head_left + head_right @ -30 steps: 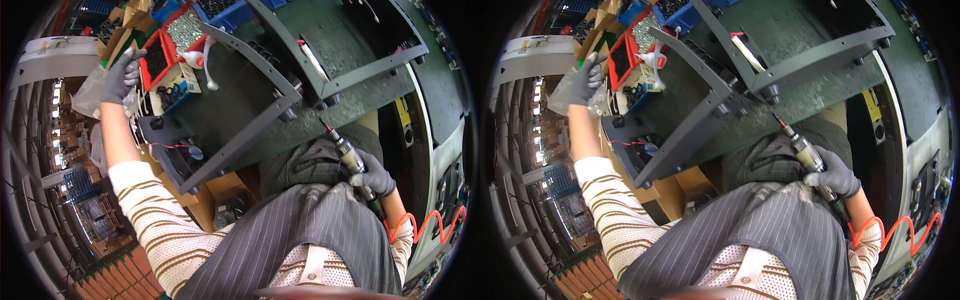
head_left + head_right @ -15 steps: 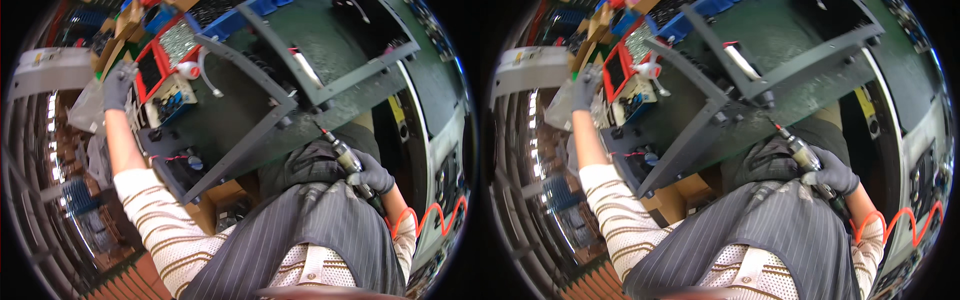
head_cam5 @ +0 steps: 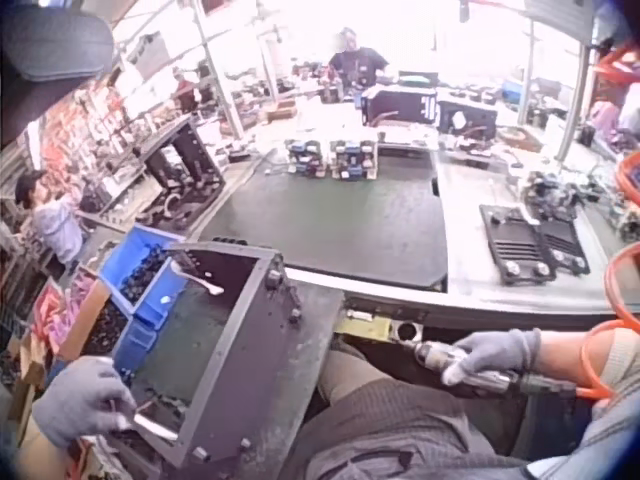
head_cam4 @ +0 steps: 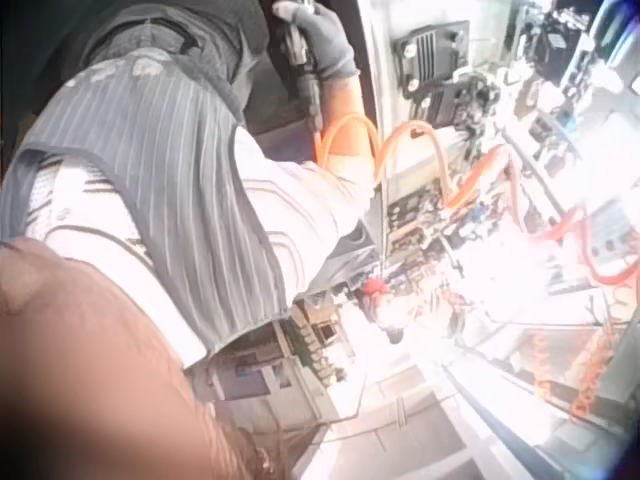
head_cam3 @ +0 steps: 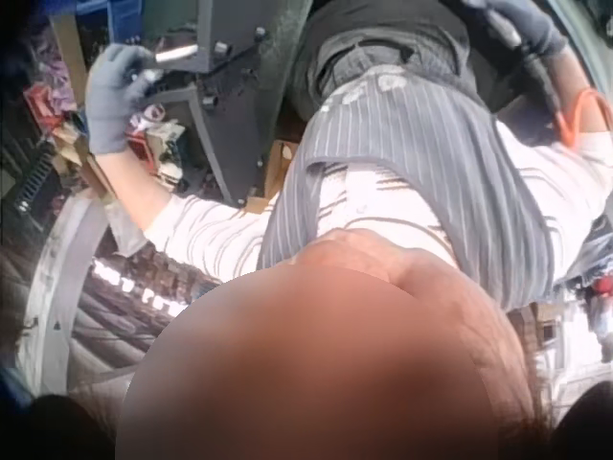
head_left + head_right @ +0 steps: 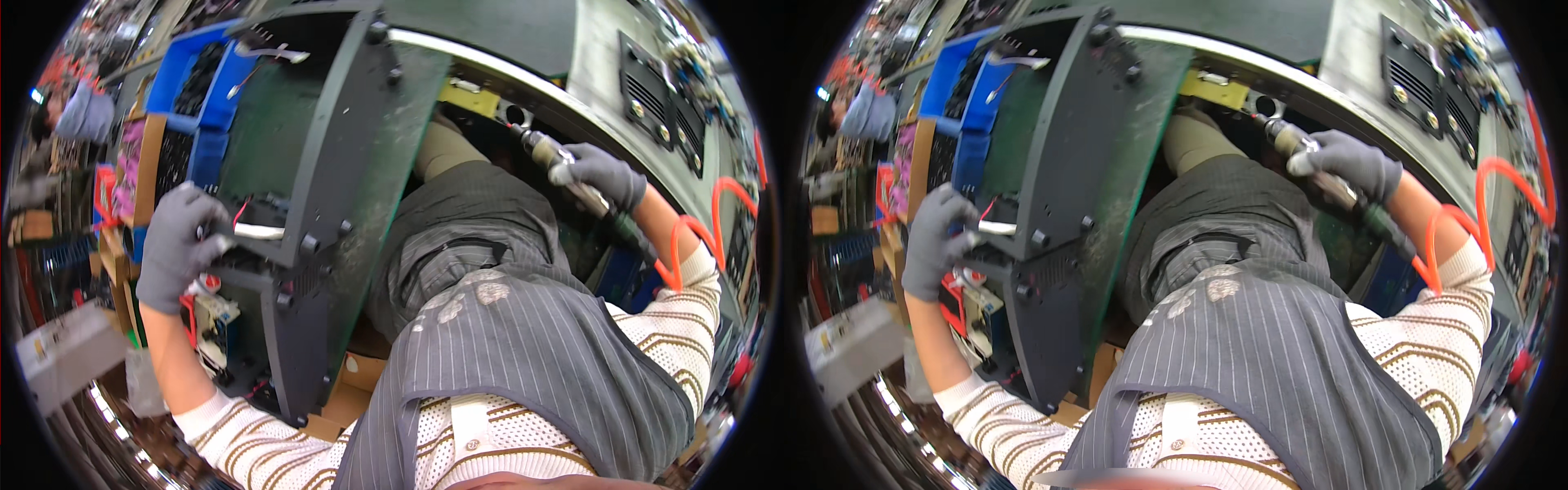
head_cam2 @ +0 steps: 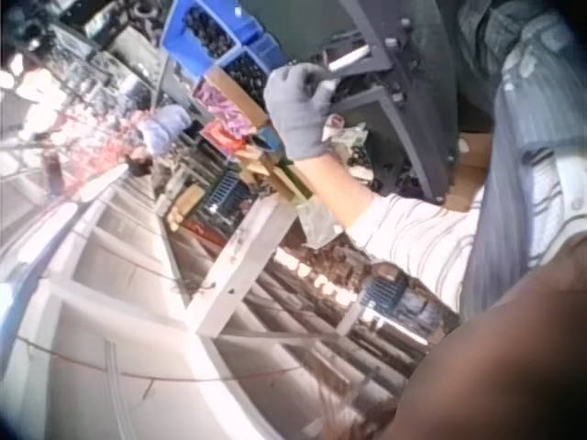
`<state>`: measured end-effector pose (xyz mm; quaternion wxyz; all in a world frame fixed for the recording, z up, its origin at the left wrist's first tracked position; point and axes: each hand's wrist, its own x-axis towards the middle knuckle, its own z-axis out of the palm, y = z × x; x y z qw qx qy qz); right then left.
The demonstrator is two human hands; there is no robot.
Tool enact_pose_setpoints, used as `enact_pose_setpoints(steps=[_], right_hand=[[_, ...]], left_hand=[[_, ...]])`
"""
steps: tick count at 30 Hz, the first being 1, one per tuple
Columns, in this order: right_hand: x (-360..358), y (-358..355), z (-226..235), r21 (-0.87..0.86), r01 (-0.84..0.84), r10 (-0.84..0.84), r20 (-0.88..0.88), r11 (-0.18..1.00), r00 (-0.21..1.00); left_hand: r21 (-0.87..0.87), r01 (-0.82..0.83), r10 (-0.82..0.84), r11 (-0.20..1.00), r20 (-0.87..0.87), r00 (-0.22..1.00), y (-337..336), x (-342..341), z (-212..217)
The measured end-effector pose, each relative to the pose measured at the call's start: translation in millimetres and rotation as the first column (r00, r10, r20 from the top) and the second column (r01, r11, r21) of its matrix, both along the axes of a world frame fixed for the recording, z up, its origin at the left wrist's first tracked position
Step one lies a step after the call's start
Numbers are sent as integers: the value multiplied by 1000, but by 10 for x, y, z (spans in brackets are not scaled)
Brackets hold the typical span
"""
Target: The recorder assembles components, including fans and switches, into a metal electronics chassis using an air screwdriver.
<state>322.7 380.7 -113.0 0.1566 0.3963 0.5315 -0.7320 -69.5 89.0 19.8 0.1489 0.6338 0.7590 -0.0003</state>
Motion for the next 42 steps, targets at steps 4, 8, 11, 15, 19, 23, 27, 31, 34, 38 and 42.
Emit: enact_pose_setpoints(steps=[4,8,11,15,19,23,27,31,34,38,42], right_hand=[[190,424,-292,-39,46,-42,99,998,994],[-86,492,-573,-95,8,-7,9,995,1000],[-309,522,-502,-152,93,-88,39,984,995],[-243,750,-874,-12,-278,275,-113,961,955],[-418,713,-190,486,-582,544,236,652,805],[-241,811,-57,819,-329,445,101,470,890],[-61,945,-173,843,-136,288,-24,521,957],[-112,1061,-377,974,40,210,-88,223,974],[-230,1202,-419,996,-85,161,89,-32,983],[-415,1278,-379,913,-400,167,408,-82,898],[-425,1303,-327,902,-431,201,429,-35,881]], left_hand=[[83,-47,39,995,90,995,293,111,134],[272,-238,122,933,385,915,628,71,502],[471,-208,218,857,34,975,1224,-371,704],[430,-475,165,768,583,796,2105,-551,885],[270,-707,311,654,756,577,2376,-1978,968],[366,-590,295,720,608,737,2983,-2782,800],[435,-472,272,767,446,853,3757,-2539,322],[341,-470,385,814,289,876,3540,-2845,468],[244,-661,335,710,709,621,3240,-2751,321],[508,-317,349,801,35,937,2889,-2085,323],[428,66,134,901,-420,898,2068,-1095,336]])
